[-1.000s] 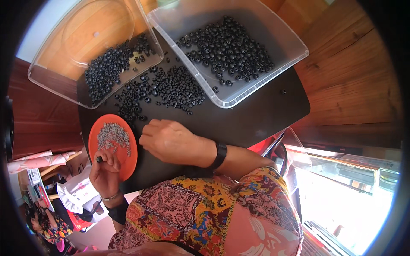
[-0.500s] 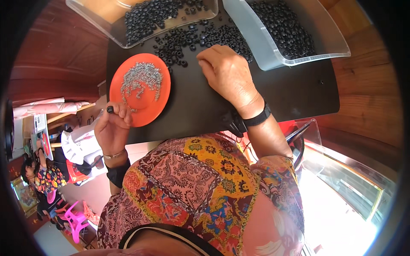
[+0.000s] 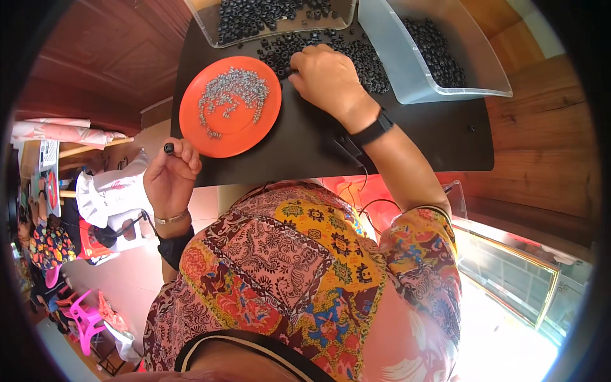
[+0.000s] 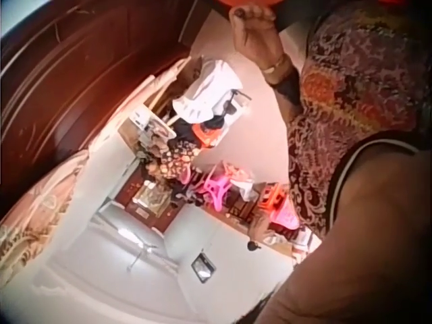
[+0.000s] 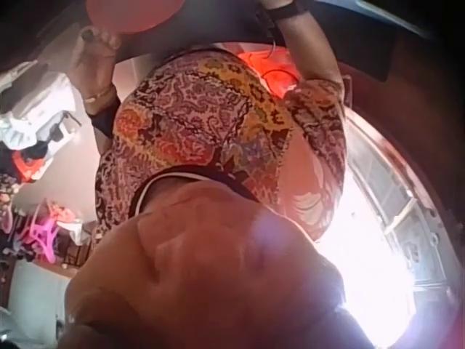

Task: Manually assembling small silver pins or components into black hardware parts on a workbench.

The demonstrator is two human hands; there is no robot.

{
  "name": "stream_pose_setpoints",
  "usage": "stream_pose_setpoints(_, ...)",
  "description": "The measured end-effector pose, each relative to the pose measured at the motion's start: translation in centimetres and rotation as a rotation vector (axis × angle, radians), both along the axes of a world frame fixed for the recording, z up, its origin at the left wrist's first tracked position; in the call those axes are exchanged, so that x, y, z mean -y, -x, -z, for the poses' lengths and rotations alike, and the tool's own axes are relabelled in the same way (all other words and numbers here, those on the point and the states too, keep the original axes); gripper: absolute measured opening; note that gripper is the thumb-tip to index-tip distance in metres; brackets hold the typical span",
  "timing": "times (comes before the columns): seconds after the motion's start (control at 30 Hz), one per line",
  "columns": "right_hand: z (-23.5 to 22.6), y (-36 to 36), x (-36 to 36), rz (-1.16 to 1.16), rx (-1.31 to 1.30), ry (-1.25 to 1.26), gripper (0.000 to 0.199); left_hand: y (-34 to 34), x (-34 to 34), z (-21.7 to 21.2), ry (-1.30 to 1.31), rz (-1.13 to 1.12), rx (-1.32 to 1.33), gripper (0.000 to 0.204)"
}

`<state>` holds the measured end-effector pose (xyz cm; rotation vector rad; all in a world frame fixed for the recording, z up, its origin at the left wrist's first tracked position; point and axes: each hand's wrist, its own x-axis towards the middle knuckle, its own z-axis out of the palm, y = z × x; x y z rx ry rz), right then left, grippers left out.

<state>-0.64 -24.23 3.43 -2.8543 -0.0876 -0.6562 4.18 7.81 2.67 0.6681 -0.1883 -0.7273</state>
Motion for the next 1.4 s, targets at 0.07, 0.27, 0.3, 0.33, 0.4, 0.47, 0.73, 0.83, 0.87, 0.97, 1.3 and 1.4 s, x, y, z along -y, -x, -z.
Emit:
stream_pose_setpoints(0.07,1.0,-0.9,0.0,0.098,-0.106,0.140,0.016,0.1,-0.3,0.1,0.010,0.003,0.002,0.020)
stream_pose_setpoints(0.27,3.0,-2.0,0.5,0.087,-0.072,0.163,0.014,0.3,-1.7,1.0,0.027,-0.003,0.011,0.019)
stream_pose_setpoints(0.3,3.0,-2.0,0.9,0.081,-0.071,0.168,0.014,0.3,-1.8,0.9,0.014,-0.009,0.016,0.019)
stream_pose_setpoints(0.33,3.0,-1.9,1.3,0.077,-0.025,0.103,0.013,0.3,-1.9,1.0,0.001,-0.013,0.020,0.018)
stream_pose_setpoints(0.4,2.3,-1.6,1.7,0.066,0.019,0.043,0.012,0.3,-1.9,1.2,0.004,-0.020,0.016,0.018)
stream_pose_setpoints(0.47,0.7,-1.0,1.5,0.076,-0.061,-0.397,0.016,0.2,-1.8,1.3,0.007,-0.028,0.011,0.018)
stream_pose_setpoints(0.73,-1.2,1.0,-1.5,-0.245,-0.229,-1.303,0.021,-0.1,1.1,0.8,-0.023,0.072,0.041,0.022)
stream_pose_setpoints(0.83,-1.4,1.3,-3.3,-0.424,-0.245,-1.501,0.022,-0.3,2.6,0.7,-0.027,0.158,0.085,0.024)
stream_pose_setpoints(0.87,-1.4,1.4,-3.8,-0.430,-0.252,-1.501,0.022,-0.1,3.1,0.4,-0.027,0.150,0.084,0.024)
stream_pose_setpoints(0.97,-1.4,1.6,-4.8,-0.486,-0.260,-1.580,0.022,0.3,4.7,-0.4,-0.044,0.213,0.127,0.026)
stream_pose_setpoints(1.3,-0.5,1.8,-5.5,-0.652,-0.315,-1.831,0.023,1.0,5.8,-0.8,-0.059,0.262,0.181,0.030)
stream_pose_setpoints(1.4,-0.7,2.1,-5.7,-0.614,-0.332,-1.837,0.022,1.2,5.8,-0.6,-0.060,0.259,0.162,0.030)
